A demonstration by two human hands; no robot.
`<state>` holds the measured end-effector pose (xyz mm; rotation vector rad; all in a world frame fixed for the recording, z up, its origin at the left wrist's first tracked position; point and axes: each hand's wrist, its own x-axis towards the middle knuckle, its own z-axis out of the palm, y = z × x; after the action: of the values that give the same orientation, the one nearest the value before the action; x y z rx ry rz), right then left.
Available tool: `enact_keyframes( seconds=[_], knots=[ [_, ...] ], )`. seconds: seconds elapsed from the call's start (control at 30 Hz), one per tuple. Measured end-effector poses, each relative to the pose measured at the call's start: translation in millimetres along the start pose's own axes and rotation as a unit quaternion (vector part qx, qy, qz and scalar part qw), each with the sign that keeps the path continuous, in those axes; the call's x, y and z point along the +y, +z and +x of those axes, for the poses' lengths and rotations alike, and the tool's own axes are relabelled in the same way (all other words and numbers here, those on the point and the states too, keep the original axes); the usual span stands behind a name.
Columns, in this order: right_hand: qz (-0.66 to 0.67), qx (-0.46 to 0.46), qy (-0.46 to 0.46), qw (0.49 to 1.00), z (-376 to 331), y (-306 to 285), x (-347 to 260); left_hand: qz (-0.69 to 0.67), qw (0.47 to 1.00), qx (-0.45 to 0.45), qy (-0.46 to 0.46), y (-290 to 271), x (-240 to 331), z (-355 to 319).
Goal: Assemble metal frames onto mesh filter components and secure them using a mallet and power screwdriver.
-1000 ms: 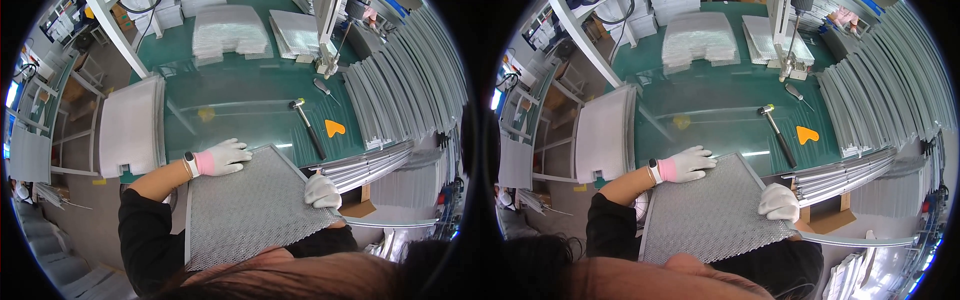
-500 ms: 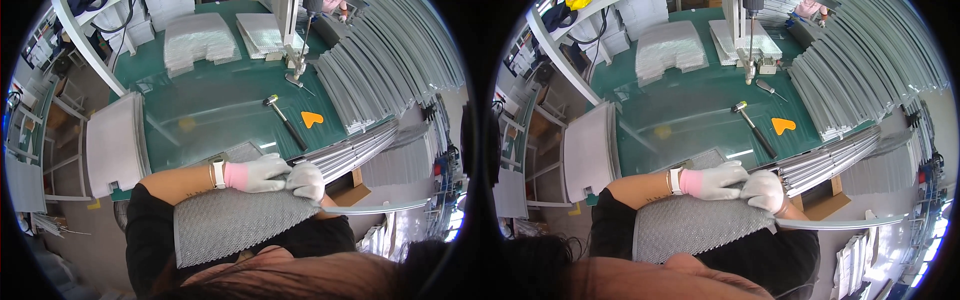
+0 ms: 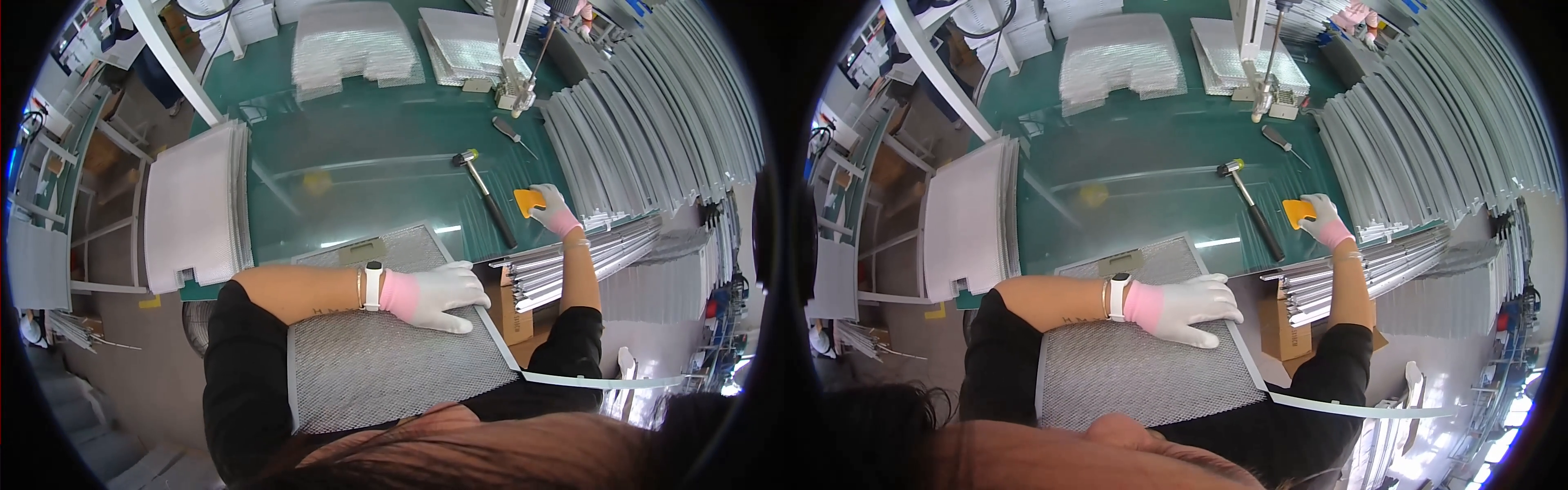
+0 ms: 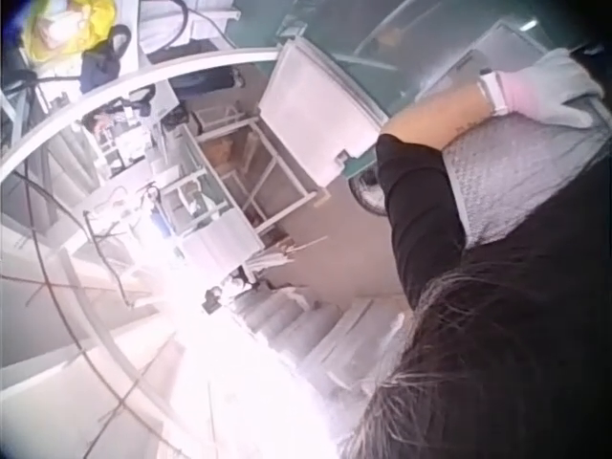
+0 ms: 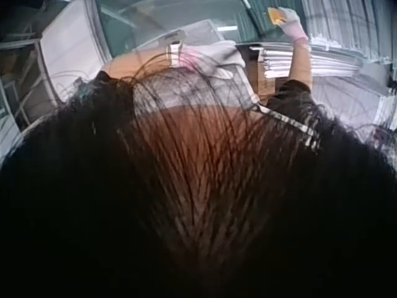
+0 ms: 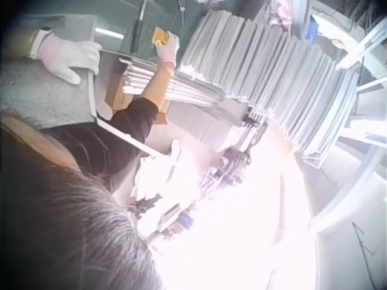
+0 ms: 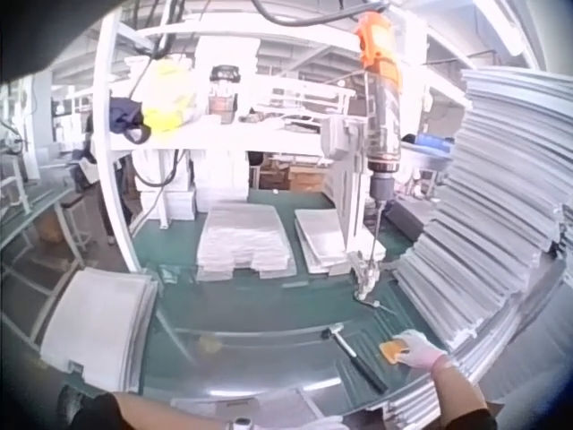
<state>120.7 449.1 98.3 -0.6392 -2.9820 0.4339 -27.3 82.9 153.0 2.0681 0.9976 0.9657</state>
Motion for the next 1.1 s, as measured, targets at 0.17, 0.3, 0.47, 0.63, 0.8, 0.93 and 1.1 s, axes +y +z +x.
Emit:
enact_keyframes(
  seconds=[0.17,0.3,0.47,0.63,0.8,0.93,1.1],
  knots=[
    [0.096,-0.052,0.103,0.989,-14,-10,9,-0.008,1.000,0.005,-0.003,2,-2,0],
    [0.137,-0.021,0.152,0.979,-22,-18,-3,0.000,1.000,0.000,0.006,2,-2,2],
    [0.037,0.078,-0.068,0.994,-14,-18,-156,0.013,1.000,0.004,0.011,5,-3,-1],
    [-0.122,-0.145,-0.218,0.957,4,4,-251,0.045,0.999,0.010,0.019,7,-4,-2],
    [-0.152,-0.342,-0.182,0.909,17,4,-280,0.000,1.000,-0.004,-0.007,6,-2,-2],
    [-0.125,-0.340,-0.202,0.910,11,-5,-310,-0.048,0.998,-0.005,-0.035,8,0,-5],
    [-0.084,-0.313,-0.199,0.925,19,19,-306,0.003,1.000,-0.019,-0.023,7,0,-2]
  ],
)
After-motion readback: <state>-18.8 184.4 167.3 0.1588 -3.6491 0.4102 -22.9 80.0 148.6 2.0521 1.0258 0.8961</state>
